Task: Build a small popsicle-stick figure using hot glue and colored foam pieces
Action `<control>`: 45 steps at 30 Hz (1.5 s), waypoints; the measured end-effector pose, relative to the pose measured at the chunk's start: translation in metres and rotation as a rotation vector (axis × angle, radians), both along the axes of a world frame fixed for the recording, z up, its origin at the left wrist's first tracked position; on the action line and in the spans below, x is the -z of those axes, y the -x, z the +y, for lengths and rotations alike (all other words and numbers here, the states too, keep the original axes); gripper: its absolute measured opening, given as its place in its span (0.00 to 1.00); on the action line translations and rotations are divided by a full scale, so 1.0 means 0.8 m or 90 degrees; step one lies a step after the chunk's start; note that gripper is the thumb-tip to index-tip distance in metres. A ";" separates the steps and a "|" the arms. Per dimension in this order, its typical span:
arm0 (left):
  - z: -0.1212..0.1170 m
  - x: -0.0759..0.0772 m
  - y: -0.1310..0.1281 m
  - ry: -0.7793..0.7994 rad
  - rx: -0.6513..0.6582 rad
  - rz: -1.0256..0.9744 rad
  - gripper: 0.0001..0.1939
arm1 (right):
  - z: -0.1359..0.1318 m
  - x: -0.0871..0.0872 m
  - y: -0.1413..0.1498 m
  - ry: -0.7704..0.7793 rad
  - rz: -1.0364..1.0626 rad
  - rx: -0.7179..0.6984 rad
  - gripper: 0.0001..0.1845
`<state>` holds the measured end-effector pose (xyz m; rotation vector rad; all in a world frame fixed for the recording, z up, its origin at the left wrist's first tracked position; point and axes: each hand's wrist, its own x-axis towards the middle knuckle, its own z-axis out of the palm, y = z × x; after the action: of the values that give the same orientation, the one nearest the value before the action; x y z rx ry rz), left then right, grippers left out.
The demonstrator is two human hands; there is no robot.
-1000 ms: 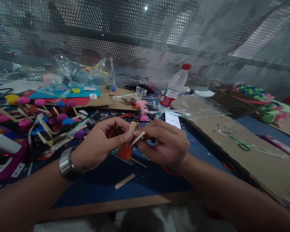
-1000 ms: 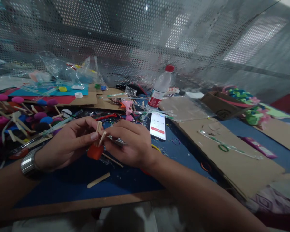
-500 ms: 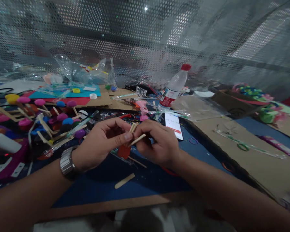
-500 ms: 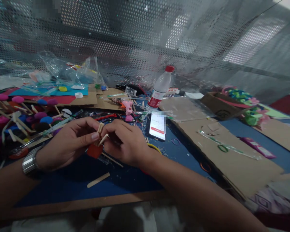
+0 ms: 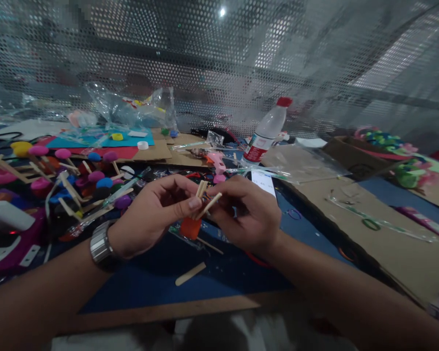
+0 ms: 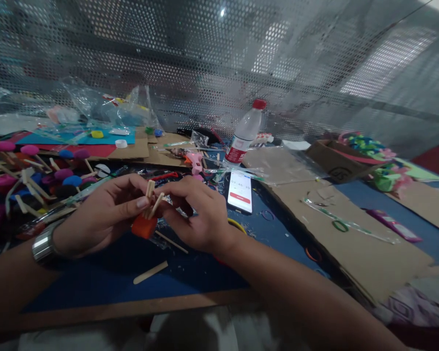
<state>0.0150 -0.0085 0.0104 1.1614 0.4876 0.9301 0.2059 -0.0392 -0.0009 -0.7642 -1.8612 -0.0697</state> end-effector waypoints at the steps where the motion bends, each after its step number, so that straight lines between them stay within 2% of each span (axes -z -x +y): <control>1: 0.000 0.001 0.000 0.001 0.003 0.006 0.11 | 0.001 -0.001 -0.001 -0.013 -0.006 -0.014 0.11; 5: 0.003 0.004 0.002 -0.022 0.007 0.014 0.11 | 0.002 -0.002 -0.003 -0.041 -0.017 -0.050 0.09; 12: 0.006 0.009 0.004 -0.064 -0.002 0.026 0.10 | 0.000 0.000 -0.002 -0.034 -0.022 -0.036 0.06; 18: 0.006 0.011 0.004 -0.079 0.003 0.037 0.09 | 0.001 0.000 0.000 0.012 -0.043 -0.039 0.05; 22: 0.004 0.009 0.003 -0.061 0.003 0.041 0.10 | 0.002 0.000 -0.001 0.042 -0.062 -0.055 0.05; 30: 0.002 0.003 0.003 -0.034 -0.005 0.034 0.10 | 0.006 0.004 0.000 0.023 -0.090 -0.079 0.06; 35: 0.002 0.001 0.002 -0.007 -0.010 0.015 0.10 | 0.004 -0.001 0.000 0.029 -0.070 -0.062 0.06; 40: 0.001 0.002 0.000 0.018 -0.006 -0.005 0.12 | 0.004 -0.003 -0.001 -0.028 -0.024 -0.065 0.10; 45: 0.001 0.003 0.001 0.009 0.003 -0.005 0.10 | 0.004 0.001 -0.007 -0.054 -0.035 -0.063 0.10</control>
<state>0.0141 -0.0078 0.0077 1.1454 0.4844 0.9256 0.2112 -0.0364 -0.0015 -0.6166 -1.9329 -0.1069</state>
